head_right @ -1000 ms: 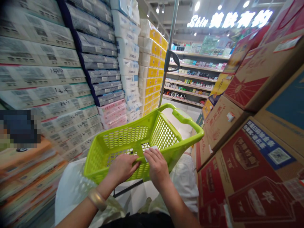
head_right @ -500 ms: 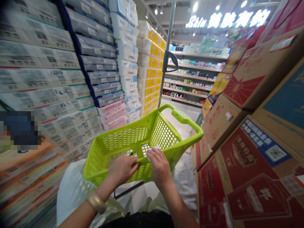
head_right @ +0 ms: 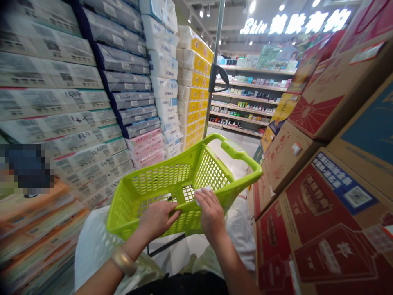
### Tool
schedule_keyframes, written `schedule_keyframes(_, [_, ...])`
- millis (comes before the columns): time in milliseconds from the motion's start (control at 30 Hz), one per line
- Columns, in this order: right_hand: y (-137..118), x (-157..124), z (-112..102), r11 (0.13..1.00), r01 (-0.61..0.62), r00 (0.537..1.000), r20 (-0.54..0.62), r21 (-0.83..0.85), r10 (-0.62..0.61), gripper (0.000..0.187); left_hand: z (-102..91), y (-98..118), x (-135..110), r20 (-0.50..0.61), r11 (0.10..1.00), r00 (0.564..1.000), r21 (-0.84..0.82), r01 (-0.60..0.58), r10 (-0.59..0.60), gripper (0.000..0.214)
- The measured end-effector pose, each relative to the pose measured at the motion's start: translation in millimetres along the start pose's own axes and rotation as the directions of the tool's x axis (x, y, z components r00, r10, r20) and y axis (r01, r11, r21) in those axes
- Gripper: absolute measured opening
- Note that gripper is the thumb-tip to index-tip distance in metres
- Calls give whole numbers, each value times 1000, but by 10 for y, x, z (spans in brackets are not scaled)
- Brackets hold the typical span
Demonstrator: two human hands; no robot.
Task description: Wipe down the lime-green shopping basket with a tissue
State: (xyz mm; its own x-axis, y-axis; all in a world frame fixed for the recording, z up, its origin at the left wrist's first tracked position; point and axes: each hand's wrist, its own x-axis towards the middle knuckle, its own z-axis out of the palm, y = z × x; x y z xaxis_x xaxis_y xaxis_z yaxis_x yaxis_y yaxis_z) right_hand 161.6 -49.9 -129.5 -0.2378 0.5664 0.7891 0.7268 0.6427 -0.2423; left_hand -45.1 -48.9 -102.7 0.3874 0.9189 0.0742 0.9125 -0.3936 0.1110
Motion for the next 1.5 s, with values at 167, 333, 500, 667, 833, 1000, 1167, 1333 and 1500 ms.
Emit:
schedule_keyframes(167, [108,41,-77,993,-88,991,-111,-75,79,45,5,7,10,6,1000,1000,2,9,-9,32])
schedule_keyframes(333, [-140,15,113,998,57,997,53,41,-59,47,16,-8,8,9,1000,1000,3,3,-3,30])
schedule_keyframes(500, [128,57,-100,999,-48,997,-67,-17,47,46,10,-21,-4,5,1000,1000,-1,-6,6,32])
schedule_keyframes(667, [103,56,-62,994,-98,988,-129,-52,90,46,27,-16,1,-8,1000,1000,-8,-3,3,32])
schedule_keyframes(833, [-165,11,118,998,39,998,41,51,-41,47,19,-31,-13,-8,1000,1000,-1,-11,11,36])
schedule_keyframes(1000, [111,72,-129,997,-68,994,-85,-31,65,45,-15,-15,-16,-17,1000,1000,-16,-17,17,46])
schedule_keyframes(1167, [-32,55,-5,998,-56,997,-59,-27,54,45,-21,1,-8,-18,999,1000,-34,0,0,44])
schedule_keyframes(1333, [-198,18,124,995,50,997,59,87,-55,47,-18,-9,-17,-10,1000,1000,-9,-9,9,42])
schedule_keyframes(1500, [59,71,-62,997,-75,994,-83,18,76,43,-6,-5,-16,1,1000,1000,20,-4,4,48])
